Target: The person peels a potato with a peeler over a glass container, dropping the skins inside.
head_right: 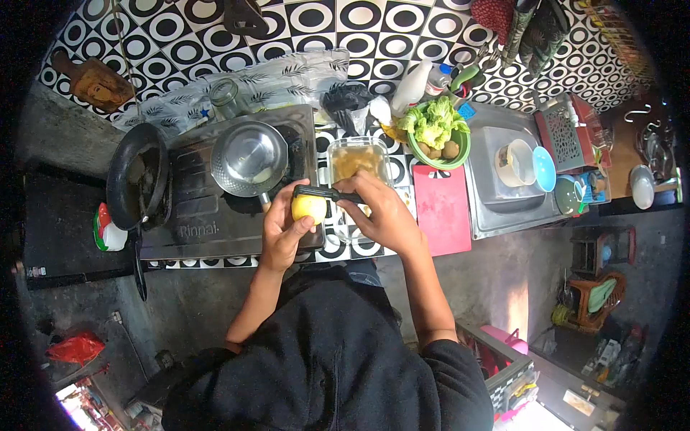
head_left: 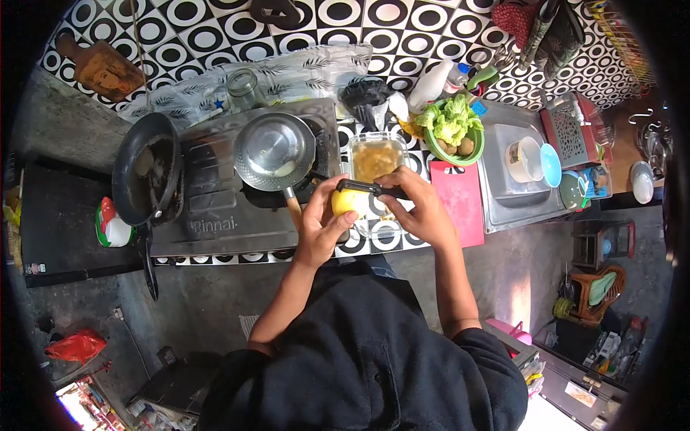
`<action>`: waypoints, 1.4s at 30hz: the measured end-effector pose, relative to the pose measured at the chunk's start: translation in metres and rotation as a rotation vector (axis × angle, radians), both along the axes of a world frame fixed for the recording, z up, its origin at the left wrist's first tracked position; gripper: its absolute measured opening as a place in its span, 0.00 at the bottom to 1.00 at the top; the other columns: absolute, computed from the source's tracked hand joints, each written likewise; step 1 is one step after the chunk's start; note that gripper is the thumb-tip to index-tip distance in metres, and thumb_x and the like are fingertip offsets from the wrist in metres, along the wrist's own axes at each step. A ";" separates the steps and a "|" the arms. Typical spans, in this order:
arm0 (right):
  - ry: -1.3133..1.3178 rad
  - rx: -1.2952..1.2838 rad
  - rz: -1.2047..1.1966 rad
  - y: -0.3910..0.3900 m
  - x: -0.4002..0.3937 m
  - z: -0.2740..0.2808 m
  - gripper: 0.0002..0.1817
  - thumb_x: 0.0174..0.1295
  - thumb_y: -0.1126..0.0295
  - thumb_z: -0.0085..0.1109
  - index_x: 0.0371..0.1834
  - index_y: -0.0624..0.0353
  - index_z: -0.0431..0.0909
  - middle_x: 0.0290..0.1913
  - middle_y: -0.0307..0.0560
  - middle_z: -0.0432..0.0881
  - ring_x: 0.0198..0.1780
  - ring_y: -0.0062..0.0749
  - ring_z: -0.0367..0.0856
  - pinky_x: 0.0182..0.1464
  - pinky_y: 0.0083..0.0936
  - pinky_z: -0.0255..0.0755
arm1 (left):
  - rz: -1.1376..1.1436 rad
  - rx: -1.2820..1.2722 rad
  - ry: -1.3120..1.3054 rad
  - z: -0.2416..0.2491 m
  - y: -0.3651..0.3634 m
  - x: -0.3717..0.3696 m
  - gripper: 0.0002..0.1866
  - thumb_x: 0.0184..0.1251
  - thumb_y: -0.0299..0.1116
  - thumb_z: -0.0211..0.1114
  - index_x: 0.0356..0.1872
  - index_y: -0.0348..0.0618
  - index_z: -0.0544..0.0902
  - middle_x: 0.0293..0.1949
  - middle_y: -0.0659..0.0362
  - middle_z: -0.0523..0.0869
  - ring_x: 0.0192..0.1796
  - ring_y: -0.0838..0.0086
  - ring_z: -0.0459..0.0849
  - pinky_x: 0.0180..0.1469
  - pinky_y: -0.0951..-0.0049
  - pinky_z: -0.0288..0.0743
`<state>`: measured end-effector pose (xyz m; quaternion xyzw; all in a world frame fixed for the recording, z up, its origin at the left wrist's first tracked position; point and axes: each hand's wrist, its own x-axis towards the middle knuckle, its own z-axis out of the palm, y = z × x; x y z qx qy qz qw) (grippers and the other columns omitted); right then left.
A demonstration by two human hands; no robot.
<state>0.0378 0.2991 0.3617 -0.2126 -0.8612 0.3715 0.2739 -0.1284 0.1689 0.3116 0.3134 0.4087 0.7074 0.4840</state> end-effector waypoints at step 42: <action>-0.395 -0.017 0.278 0.160 -0.012 -0.236 0.18 0.57 0.66 0.65 0.48 0.65 0.77 0.46 0.64 0.85 0.49 0.60 0.83 0.50 0.44 0.77 | 0.465 -0.219 -0.140 -0.009 0.000 0.085 0.23 0.72 0.33 0.66 0.63 0.34 0.73 0.50 0.49 0.84 0.38 0.71 0.83 0.37 0.77 0.76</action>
